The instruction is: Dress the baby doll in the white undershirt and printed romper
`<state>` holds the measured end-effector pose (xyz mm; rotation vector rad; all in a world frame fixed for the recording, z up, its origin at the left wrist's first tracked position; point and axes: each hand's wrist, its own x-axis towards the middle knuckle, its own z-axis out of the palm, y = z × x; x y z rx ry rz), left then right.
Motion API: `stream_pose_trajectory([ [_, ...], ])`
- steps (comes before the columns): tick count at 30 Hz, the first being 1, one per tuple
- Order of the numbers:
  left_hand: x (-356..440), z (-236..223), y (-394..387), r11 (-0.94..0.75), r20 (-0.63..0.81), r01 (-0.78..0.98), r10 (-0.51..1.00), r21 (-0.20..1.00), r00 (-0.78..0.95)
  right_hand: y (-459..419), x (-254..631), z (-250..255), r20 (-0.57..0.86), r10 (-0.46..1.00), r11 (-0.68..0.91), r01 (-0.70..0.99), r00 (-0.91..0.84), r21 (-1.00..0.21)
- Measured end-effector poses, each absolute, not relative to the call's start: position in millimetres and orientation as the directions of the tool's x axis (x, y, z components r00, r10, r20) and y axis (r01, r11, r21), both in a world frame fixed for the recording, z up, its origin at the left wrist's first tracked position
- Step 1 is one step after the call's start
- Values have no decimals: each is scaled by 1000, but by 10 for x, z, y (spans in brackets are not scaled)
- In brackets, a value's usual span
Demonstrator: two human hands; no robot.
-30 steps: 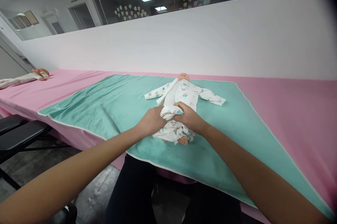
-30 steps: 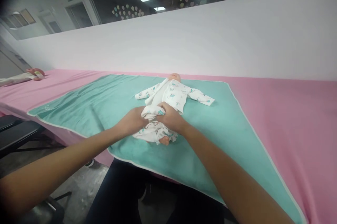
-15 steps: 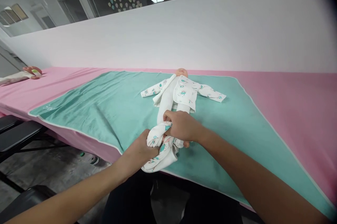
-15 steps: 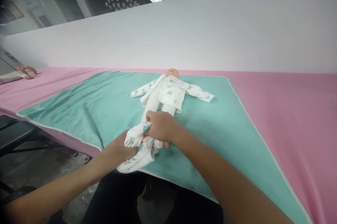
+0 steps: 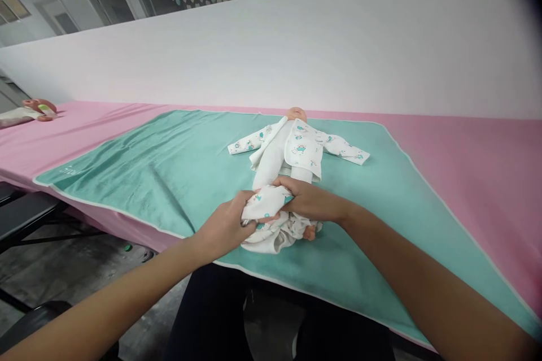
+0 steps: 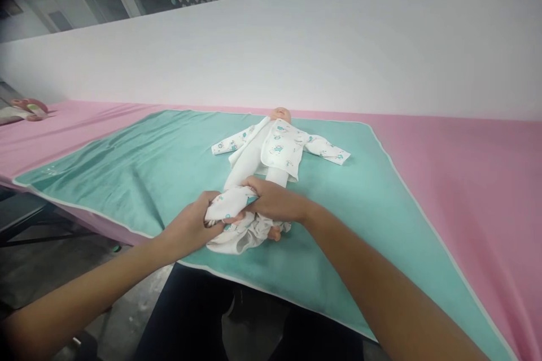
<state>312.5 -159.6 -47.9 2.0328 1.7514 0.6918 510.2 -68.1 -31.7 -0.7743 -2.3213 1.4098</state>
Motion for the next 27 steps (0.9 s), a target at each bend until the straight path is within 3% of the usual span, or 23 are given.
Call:
stream_pose_trajectory([
  [3,2982,-489,-1467,-244,209,797,966,553,151,-685,5094,-319,-3,569,339,238,-822,-910],
  [5,2930,-467,-1369,-213,226,733,971,646,82,-684,5084,-330,13,578,336,223,-816,-915],
  [8,2897,-436,-1241,-120,133,527,991,842,13,-651,5096,-353,50,617,291,168,-786,-942],
  [13,2760,-388,-1089,17,-67,219,973,976,222,-477,5248,-392,82,731,128,18,-678,-992],
  [17,2660,-264,-864,22,-93,178,910,984,403,-358,5289,-472,150,822,267,141,-549,-953],
  [20,2781,-199,-592,-171,61,293,935,941,350,-333,5209,-560,291,868,415,267,-402,-870],
  [24,3061,-257,-278,-532,266,564,832,631,487,-281,5154,-637,452,844,537,473,-289,-699],
  [27,3116,-362,-203,-655,291,561,742,506,603,-221,5186,-647,474,844,524,575,-252,-628],
])
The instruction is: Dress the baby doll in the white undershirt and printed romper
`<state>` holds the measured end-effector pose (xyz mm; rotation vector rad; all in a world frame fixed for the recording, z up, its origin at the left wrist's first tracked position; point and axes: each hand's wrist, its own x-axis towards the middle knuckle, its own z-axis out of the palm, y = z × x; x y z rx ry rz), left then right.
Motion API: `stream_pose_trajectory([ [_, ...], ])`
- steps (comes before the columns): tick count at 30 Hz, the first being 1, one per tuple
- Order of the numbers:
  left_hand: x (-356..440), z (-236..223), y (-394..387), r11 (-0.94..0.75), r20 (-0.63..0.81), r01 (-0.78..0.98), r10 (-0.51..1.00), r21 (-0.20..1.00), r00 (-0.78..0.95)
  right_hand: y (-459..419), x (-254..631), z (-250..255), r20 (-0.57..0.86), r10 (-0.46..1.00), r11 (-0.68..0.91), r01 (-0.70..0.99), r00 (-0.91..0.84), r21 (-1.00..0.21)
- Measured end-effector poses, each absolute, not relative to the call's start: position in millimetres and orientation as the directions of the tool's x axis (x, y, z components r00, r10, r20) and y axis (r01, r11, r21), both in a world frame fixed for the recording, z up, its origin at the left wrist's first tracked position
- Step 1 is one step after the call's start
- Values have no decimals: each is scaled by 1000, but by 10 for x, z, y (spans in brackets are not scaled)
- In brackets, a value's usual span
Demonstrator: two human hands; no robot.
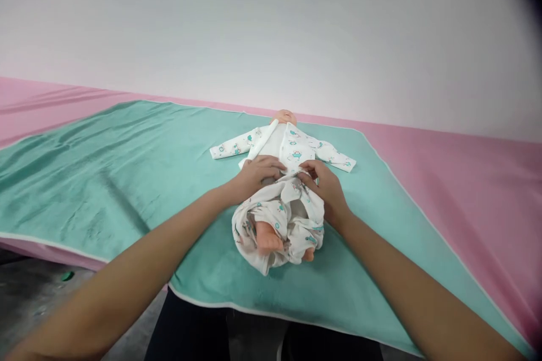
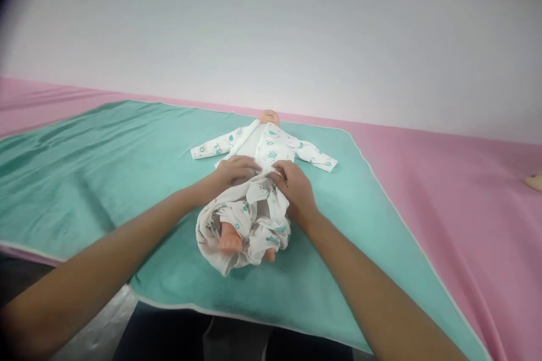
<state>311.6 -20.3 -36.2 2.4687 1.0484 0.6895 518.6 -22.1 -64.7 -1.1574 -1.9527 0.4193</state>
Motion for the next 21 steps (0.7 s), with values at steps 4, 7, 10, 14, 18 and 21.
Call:
stream_pose_trajectory([
  [4,3004,-475,-229,-643,353,441,738,626,575,-191,5168,-638,491,816,566,595,-306,-570],
  [7,2953,-535,-211,-570,399,403,808,716,434,-166,5143,-652,523,819,557,543,-235,-629],
  [10,2944,-602,-145,-567,467,454,824,688,322,-121,5192,-670,522,836,521,543,-169,-659],
  [14,2909,-688,-53,-525,479,520,846,673,234,-130,5265,-638,457,831,548,605,-316,-578],
  [18,2829,-791,64,-440,445,552,885,708,134,-200,5204,-604,469,812,557,705,-348,-440],
  [21,2742,-895,199,-345,490,680,871,647,-24,-194,5146,-641,538,783,553,745,-312,-373],
])
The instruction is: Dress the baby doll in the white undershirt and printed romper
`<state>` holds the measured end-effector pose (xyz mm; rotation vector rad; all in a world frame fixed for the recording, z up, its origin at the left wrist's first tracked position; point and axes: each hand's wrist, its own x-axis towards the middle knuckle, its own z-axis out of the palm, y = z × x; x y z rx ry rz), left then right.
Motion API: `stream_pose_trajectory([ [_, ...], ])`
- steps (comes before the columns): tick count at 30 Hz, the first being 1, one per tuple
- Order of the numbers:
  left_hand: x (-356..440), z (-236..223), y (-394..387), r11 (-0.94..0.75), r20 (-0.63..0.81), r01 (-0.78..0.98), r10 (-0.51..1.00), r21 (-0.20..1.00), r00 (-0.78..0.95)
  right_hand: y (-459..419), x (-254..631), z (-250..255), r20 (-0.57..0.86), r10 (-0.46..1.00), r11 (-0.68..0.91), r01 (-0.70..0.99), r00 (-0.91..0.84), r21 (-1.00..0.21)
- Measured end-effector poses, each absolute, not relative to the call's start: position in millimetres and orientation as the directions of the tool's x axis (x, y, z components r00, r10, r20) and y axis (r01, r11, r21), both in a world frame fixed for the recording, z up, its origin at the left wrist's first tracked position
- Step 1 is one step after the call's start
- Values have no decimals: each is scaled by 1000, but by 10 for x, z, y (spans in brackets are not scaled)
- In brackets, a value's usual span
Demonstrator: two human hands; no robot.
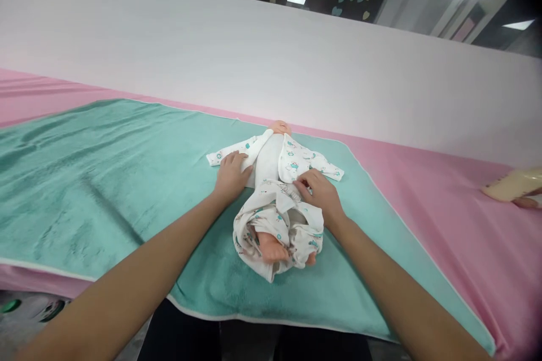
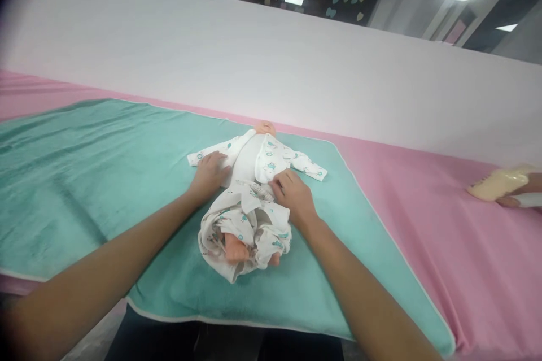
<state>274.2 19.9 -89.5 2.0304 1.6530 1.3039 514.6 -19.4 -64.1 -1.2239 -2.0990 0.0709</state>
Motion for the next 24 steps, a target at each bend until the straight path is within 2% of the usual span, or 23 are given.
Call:
stream_pose_trajectory([
  [2,2679,-947,289,-258,467,718,878,647,-106,-153,5147,-677,574,796,512,722,-193,-466],
  [3,2652,-959,328,-222,431,701,892,678,-134,-127,5162,-691,568,819,471,668,-88,-576],
  [4,2630,-961,361,-195,386,663,910,723,-152,-101,5185,-701,533,845,427,563,29,-708],
  [6,2598,-939,407,-174,303,540,940,824,-158,-56,5258,-710,394,892,347,224,222,-911],
  [7,2586,-919,421,-174,276,468,948,866,-159,-38,5308,-712,318,908,319,41,272,-947],
  [9,2558,-880,431,-183,259,331,944,926,-203,-13,5439,-728,203,920,290,-233,337,-928],
  [12,2467,-859,415,-164,219,179,911,970,-349,8,5696,-810,33,917,199,-386,397,-901],
  [14,2378,-876,394,-99,181,201,876,975,-448,4,5858,-887,-65,932,74,-361,357,-930],
  [16,2308,-898,369,-38,227,360,836,932,-499,-22,5956,-942,-49,924,12,-157,380,-988],
  [17,2294,-902,353,-34,294,470,819,882,-493,-46,5970,-951,28,902,28,5,431,-1000],
  [19,2326,-882,311,-103,448,641,797,761,-404,-117,5918,-925,274,835,113,338,477,-934],
  [21,2432,-822,247,-229,512,654,813,721,-279,-214,5781,-852,423,840,218,502,341,-837],
  [22,2500,-779,206,-292,496,601,844,744,-204,-269,5696,-807,420,882,269,503,214,-821],
  [24,2632,-683,110,-363,407,436,913,823,-7,-378,5528,-716,313,946,316,433,-81,-844],
])
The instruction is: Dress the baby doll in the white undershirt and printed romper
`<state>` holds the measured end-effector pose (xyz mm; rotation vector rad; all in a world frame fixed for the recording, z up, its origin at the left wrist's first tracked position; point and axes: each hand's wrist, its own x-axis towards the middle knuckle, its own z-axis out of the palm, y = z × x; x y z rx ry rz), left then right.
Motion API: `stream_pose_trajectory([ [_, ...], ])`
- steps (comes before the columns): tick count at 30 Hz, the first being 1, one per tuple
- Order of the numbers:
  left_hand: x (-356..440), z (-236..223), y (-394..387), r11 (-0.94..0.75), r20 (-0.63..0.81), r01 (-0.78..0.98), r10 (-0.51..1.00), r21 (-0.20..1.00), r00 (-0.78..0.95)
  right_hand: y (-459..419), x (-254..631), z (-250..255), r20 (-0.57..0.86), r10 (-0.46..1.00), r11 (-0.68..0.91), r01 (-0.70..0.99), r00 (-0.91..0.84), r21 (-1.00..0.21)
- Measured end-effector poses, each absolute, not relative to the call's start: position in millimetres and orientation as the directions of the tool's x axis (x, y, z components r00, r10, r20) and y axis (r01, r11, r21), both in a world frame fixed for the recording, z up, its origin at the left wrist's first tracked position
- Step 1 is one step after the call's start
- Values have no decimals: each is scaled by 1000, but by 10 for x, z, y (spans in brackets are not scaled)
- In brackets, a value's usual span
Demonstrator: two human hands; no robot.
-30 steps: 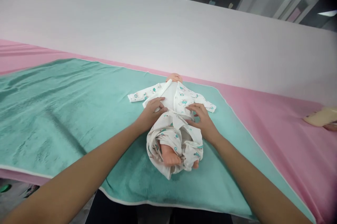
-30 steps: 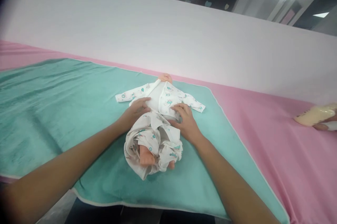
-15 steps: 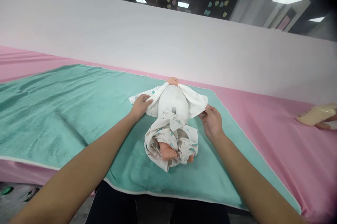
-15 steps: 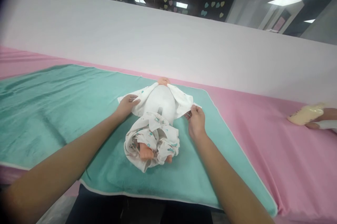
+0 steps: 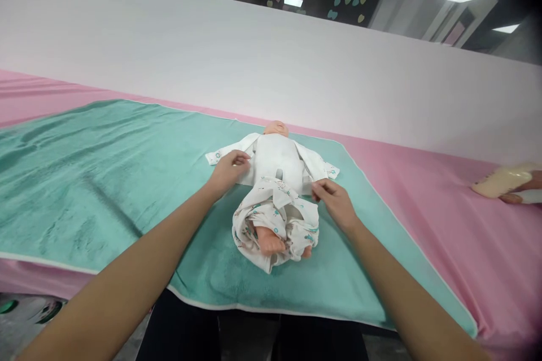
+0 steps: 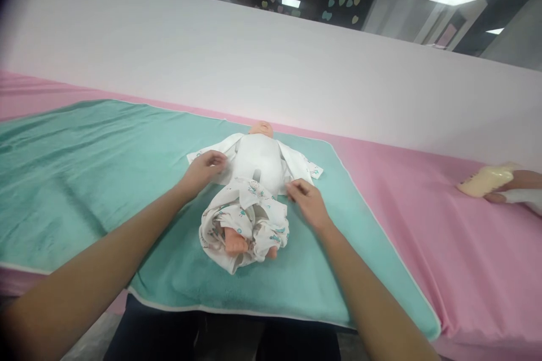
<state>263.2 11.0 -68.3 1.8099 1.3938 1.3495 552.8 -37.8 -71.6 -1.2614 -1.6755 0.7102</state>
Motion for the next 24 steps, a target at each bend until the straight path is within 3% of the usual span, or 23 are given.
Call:
stream_pose_trajectory([
  [2,2723,-590,9,-404,354,316,913,859,205,-468,5407,-638,208,922,326,367,-326,-871],
  [4,2761,-521,-76,-472,348,303,856,828,382,-527,5354,-581,168,863,355,333,-477,-874],
  [6,2764,-485,-134,-549,313,344,777,762,546,-557,5349,-543,155,819,384,327,-553,-863],
  [9,2765,-485,-175,-613,232,366,680,700,696,-575,5356,-520,128,839,371,385,-529,-845],
  [11,2785,-508,-181,-614,270,340,687,713,675,-583,5343,-525,106,865,350,438,-490,-828],
  [14,2839,-560,-163,-554,359,307,783,774,508,-573,5313,-562,106,855,379,473,-507,-795],
  [19,2945,-663,-62,-523,458,342,851,781,258,-447,5297,-655,364,827,550,487,-428,-678],
  [21,2983,-689,-32,-475,445,390,879,789,169,-396,5277,-677,436,817,577,513,-378,-636],
  [24,3015,-696,-26,-343,317,383,939,858,131,-357,5219,-688,448,825,565,528,-344,-634],
])
